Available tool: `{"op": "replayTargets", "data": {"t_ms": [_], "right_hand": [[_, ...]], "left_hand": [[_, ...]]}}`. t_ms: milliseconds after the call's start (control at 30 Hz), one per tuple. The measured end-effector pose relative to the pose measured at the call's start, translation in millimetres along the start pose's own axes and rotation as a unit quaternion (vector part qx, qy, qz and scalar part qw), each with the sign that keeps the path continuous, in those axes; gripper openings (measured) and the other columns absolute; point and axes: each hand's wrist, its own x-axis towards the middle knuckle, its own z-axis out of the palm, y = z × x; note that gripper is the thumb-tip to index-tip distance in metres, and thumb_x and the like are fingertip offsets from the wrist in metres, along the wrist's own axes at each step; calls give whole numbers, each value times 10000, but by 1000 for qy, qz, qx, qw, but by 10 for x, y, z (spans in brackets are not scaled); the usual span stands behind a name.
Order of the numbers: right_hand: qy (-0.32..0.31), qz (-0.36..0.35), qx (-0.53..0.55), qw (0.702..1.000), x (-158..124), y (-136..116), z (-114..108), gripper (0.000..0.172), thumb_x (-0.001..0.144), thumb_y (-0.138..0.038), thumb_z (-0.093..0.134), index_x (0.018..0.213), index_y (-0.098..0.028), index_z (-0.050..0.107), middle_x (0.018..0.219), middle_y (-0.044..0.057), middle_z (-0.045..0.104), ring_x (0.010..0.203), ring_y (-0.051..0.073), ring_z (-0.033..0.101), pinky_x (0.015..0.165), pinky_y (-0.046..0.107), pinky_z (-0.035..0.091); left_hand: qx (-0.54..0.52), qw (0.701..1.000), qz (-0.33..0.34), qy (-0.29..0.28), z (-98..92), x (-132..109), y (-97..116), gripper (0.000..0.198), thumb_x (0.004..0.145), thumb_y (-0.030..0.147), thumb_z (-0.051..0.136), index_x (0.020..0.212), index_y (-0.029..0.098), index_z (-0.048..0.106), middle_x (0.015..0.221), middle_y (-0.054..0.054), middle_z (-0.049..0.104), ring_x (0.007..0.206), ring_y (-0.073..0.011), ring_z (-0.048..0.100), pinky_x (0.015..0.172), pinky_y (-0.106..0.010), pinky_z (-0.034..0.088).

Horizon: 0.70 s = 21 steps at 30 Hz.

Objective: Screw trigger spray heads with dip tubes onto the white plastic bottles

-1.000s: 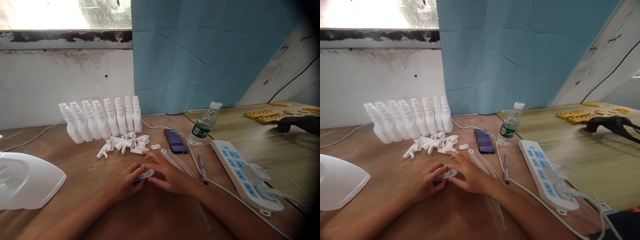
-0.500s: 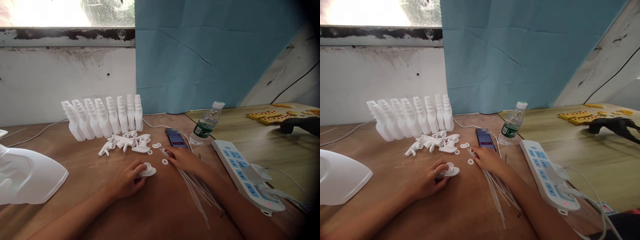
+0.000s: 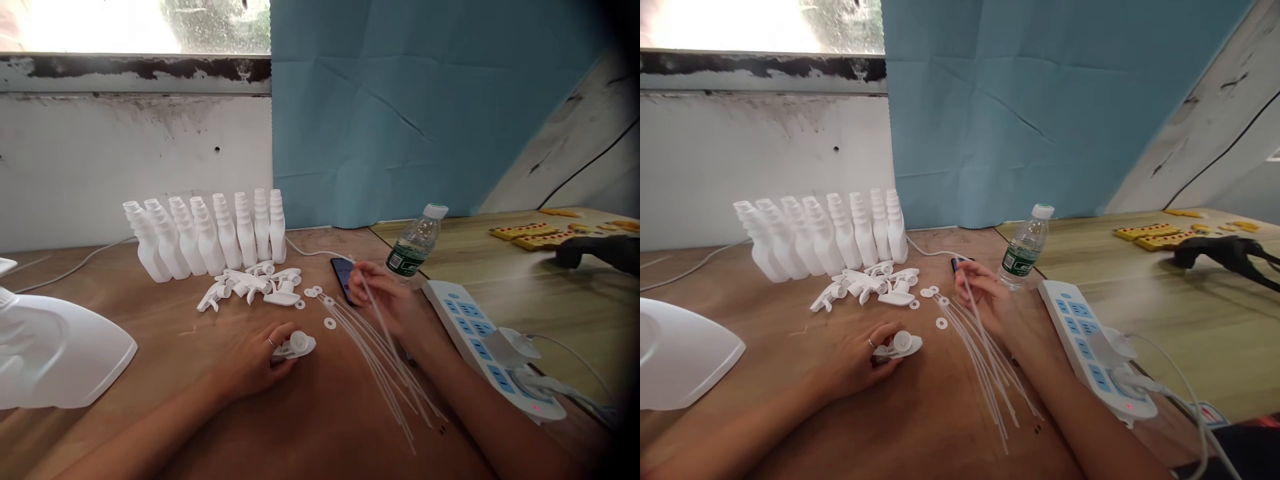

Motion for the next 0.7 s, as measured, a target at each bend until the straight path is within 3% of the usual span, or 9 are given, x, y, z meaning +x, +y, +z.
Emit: {"op": "replayTargets", "data": {"t_ms": [167, 267, 400, 533, 700], "right_hand": [[24, 56, 139, 988, -54, 37, 204, 249, 780, -359, 690, 998, -252, 637, 848, 20, 628, 580, 115, 508, 447, 230, 365], [-10, 78, 105, 991, -177, 107, 427, 265, 797, -431, 710, 859, -181, 647, 728, 21, 633, 555, 119, 539, 466, 238, 406], [-89, 35, 19, 995, -331, 151, 634, 316, 854, -473, 648, 776, -167, 634, 674, 15, 626, 548, 119, 548, 501, 250, 442], [-131, -3, -36, 991, -380, 182, 685, 323, 889, -478, 604, 777, -174, 616, 692, 4, 587, 580, 119, 551, 532, 248, 456], [-141, 10, -37, 989, -373, 219, 684, 320, 908, -490, 570, 811, -186, 589, 669, -7, 555, 569, 125, 535, 527, 253, 449]], "left_hand": [[4, 1000, -8, -22, -51, 33, 38, 445, 861, 267, 586, 1285, 257, 452, 1075, -38, 654, 864, -181, 644, 762, -292, 522], [-3, 999, -14, -36, -62, 45, 42, 457, 860, 266, 582, 1296, 259, 447, 1042, -31, 675, 860, -188, 650, 766, -300, 518], [-25, 998, -15, -52, -51, 39, 29, 496, 863, 264, 578, 1334, 267, 422, 1081, -33, 677, 886, -191, 651, 753, -297, 509], [-35, 998, -17, -56, -51, 34, 35, 515, 856, 241, 587, 1340, 272, 414, 1090, -26, 680, 902, -191, 654, 750, -294, 509], [-28, 999, -9, -41, -36, 34, 31, 537, 857, 247, 597, 1355, 245, 397, 1167, -57, 667, 963, -211, 657, 803, -321, 525]]}}
